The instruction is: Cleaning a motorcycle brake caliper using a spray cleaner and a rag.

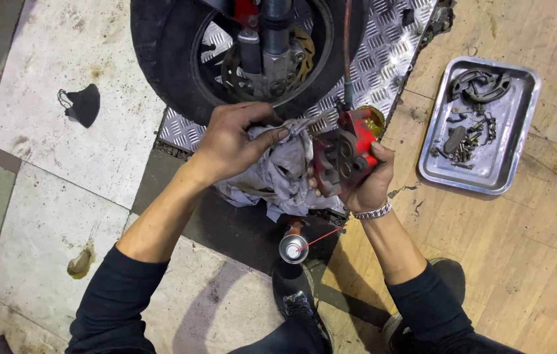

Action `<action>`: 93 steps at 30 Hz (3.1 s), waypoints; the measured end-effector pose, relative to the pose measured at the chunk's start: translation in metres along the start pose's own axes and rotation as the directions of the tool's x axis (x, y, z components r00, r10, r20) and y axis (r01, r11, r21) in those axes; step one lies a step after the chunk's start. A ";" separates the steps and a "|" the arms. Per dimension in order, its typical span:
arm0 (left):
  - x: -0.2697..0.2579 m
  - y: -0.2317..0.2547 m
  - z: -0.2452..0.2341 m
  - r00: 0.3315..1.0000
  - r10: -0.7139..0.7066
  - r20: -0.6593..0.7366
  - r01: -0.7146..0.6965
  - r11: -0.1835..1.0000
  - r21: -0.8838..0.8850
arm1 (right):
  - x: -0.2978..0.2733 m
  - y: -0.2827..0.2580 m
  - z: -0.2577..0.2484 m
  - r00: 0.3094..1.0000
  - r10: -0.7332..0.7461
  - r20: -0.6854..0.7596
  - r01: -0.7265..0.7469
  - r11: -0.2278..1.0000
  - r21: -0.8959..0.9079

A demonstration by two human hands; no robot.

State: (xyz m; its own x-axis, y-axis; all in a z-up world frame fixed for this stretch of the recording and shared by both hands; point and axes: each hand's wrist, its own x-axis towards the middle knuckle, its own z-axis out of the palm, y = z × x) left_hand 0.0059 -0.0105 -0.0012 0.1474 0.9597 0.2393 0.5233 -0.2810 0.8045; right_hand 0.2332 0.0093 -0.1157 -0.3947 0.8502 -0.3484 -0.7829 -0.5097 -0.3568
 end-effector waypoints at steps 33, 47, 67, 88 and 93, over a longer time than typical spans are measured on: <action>0.009 0.004 0.031 0.997 0.080 -0.004 -0.080 0.997 0.001 | 0.031 0.003 -0.057 0.965 0.148 0.216 -0.191 0.962 0.193; -0.137 -0.186 0.036 0.394 -0.875 0.281 0.255 0.397 0.882 | 0.033 -0.030 -0.036 0.997 0.075 -0.007 -0.057 0.697 -0.715; -0.060 -0.112 0.102 0.758 -0.536 0.370 0.191 0.726 0.661 | 0.058 -0.105 -0.124 0.977 0.078 -0.198 -0.166 -0.302 -0.939; -0.207 -0.146 0.038 0.441 -0.891 0.108 0.462 0.328 0.824 | 0.013 -0.022 -0.122 0.983 0.050 0.175 0.174 0.030 -0.984; -0.247 -0.190 0.058 0.320 -0.849 -0.420 0.837 0.045 0.546 | 0.002 -0.007 -0.093 0.959 0.097 0.268 0.249 0.168 -0.954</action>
State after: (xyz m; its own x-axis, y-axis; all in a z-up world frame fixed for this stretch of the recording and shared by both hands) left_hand -0.0808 -0.1943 -0.2447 -0.7499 0.5427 -0.3784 0.6049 0.7940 -0.0601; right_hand 0.2822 0.0022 -0.1947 -0.5831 0.8008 -0.1366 0.2284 0.0003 -0.9736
